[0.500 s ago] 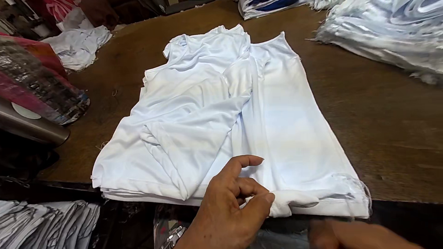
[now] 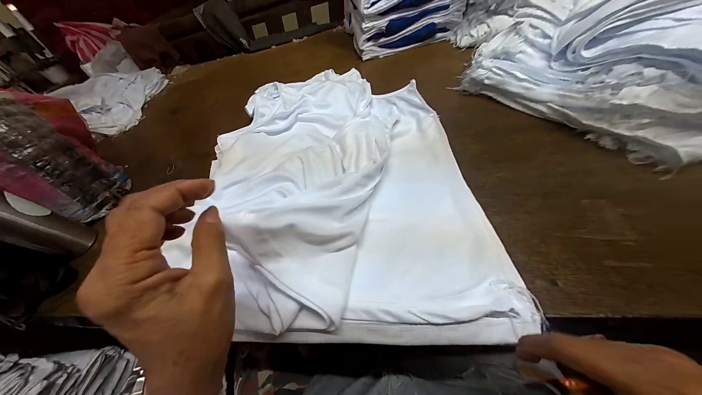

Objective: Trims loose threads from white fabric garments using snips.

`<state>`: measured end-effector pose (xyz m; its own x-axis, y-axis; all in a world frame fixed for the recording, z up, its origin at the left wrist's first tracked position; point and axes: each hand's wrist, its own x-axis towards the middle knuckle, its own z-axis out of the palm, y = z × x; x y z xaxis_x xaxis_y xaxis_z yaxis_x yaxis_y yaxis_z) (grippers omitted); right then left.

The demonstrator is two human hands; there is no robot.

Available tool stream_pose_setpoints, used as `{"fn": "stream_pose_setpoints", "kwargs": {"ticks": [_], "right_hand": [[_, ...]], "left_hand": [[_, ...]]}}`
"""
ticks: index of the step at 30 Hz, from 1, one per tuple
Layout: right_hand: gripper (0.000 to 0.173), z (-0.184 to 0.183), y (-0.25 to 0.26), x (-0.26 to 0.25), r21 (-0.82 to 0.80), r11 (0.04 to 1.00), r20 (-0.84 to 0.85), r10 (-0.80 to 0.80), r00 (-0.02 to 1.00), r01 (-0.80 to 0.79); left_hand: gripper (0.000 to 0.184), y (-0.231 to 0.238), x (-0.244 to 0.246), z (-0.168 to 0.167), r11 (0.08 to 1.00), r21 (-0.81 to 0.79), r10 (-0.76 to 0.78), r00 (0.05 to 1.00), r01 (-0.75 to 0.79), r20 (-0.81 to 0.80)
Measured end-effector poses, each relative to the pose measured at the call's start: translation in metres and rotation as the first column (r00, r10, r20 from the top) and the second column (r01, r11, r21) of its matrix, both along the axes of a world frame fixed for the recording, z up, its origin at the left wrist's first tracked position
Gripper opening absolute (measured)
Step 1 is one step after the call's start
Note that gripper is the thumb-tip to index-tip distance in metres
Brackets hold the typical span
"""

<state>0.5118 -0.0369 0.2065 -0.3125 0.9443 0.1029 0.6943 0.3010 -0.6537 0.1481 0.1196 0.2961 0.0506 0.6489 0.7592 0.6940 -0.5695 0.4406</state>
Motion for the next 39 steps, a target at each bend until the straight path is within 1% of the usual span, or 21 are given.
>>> {"fn": "stream_pose_setpoints", "kwargs": {"ticks": [1,3,5,7,9,11,15,16,18,19,20,21,22,24,25,28,30,32,35,37,39], "right_hand": [[0.021,-0.004,-0.002,0.001,0.051,0.996,0.007,-0.075,0.997,0.075],[0.024,-0.013,0.000,0.002,0.140,0.966,-0.123,-0.199,0.972,0.216],[0.029,-0.019,0.008,-0.002,0.172,0.932,-0.210,-0.280,0.937,0.318],[0.033,-0.026,0.019,-0.004,0.184,0.920,-0.179,-0.316,0.932,0.347],[0.024,-0.032,0.025,-0.005,0.239,0.917,-0.121,-0.299,0.947,0.320],[0.020,-0.033,0.024,-0.007,0.246,0.929,-0.098,-0.260,0.961,0.277],[0.023,-0.025,0.005,-0.001,0.077,0.995,-0.120,-0.059,0.991,0.069],[0.022,-0.025,0.002,-0.002,0.067,0.996,-0.138,-0.054,0.989,0.063],[0.022,-0.027,-0.003,-0.009,0.099,0.983,-0.179,-0.138,0.974,0.157],[0.031,-0.027,-0.003,-0.015,0.122,0.967,-0.184,-0.201,0.962,0.225],[0.040,-0.028,-0.001,-0.021,0.150,0.947,-0.168,-0.259,0.951,0.285],[0.042,-0.029,0.002,-0.028,0.188,0.928,-0.138,-0.300,0.944,0.322],[0.036,-0.030,0.006,-0.036,0.237,0.914,-0.099,-0.316,0.944,0.330],[0.019,-0.030,0.011,-0.051,0.310,0.915,-0.031,-0.261,0.965,0.257],[0.018,-0.028,0.011,-0.059,0.304,0.933,-0.014,-0.197,0.980,0.192],[0.016,-0.025,0.005,-0.074,0.158,0.985,0.013,0.067,0.998,-0.068],[0.017,-0.027,0.003,-0.075,0.058,0.984,-0.081,0.174,0.981,-0.170],[0.018,-0.026,0.005,-0.071,0.034,0.995,-0.258,0.102,0.961,-0.096],[0.019,-0.009,0.014,-0.066,-0.021,0.991,-0.491,-0.125,0.862,0.132],[0.034,-0.003,0.025,-0.066,-0.081,0.980,-0.534,-0.197,0.822,0.182],[0.047,-0.007,0.035,-0.072,-0.106,0.980,-0.511,-0.199,0.836,0.168]], "left_hand": [[0.024,-0.003,0.006,0.000,1.000,0.022,-0.017,1.000,0.017,0.005],[0.017,-0.018,0.035,-0.014,0.978,-0.014,-0.210,0.977,0.210,0.026],[0.018,-0.034,0.071,-0.045,0.897,-0.166,-0.414,0.910,0.410,0.010],[0.028,-0.047,0.104,-0.079,0.819,-0.322,-0.520,0.851,0.475,-0.069],[0.024,-0.051,0.126,-0.103,0.786,-0.377,-0.567,0.815,0.490,-0.124],[0.016,-0.052,0.132,-0.114,0.775,-0.372,-0.590,0.796,0.510,-0.137],[0.019,-0.061,0.120,-0.107,0.715,-0.375,-0.656,0.752,0.590,-0.069],[0.018,-0.065,0.116,-0.105,0.705,-0.375,-0.664,0.746,0.601,-0.054],[0.018,-0.074,0.110,-0.102,0.699,-0.381,-0.660,0.751,0.606,-0.015],[0.018,-0.077,0.108,-0.101,0.691,-0.389,-0.648,0.761,0.610,0.043],[0.017,-0.079,0.107,-0.100,0.682,-0.393,-0.622,0.772,0.617,0.134],[0.017,-0.081,0.107,-0.099,0.675,-0.394,-0.583,0.778,0.624,0.233],[0.016,-0.081,0.107,-0.097,0.675,-0.387,-0.540,0.778,0.628,0.320],[0.018,-0.077,0.107,-0.094,0.698,-0.339,-0.460,0.757,0.631,0.464],[0.020,-0.075,0.105,-0.094,0.721,-0.299,-0.422,0.738,0.626,0.527],[0.031,-0.067,0.099,-0.094,0.778,-0.205,-0.306,0.643,0.594,0.702],[0.047,-0.063,0.096,-0.095,0.807,-0.206,-0.238,0.623,0.553,0.745],[0.051,-0.061,0.092,-0.096,0.786,-0.230,-0.216,0.604,0.574,0.767],[0.030,-0.065,0.088,-0.098,0.712,-0.257,-0.239,0.570,0.654,0.786],[0.020,-0.069,0.087,-0.098,0.656,-0.284,-0.257,0.561,0.699,0.787],[0.020,-0.074,0.088,-0.096,0.621,-0.298,-0.264,0.552,0.725,0.791]]}}
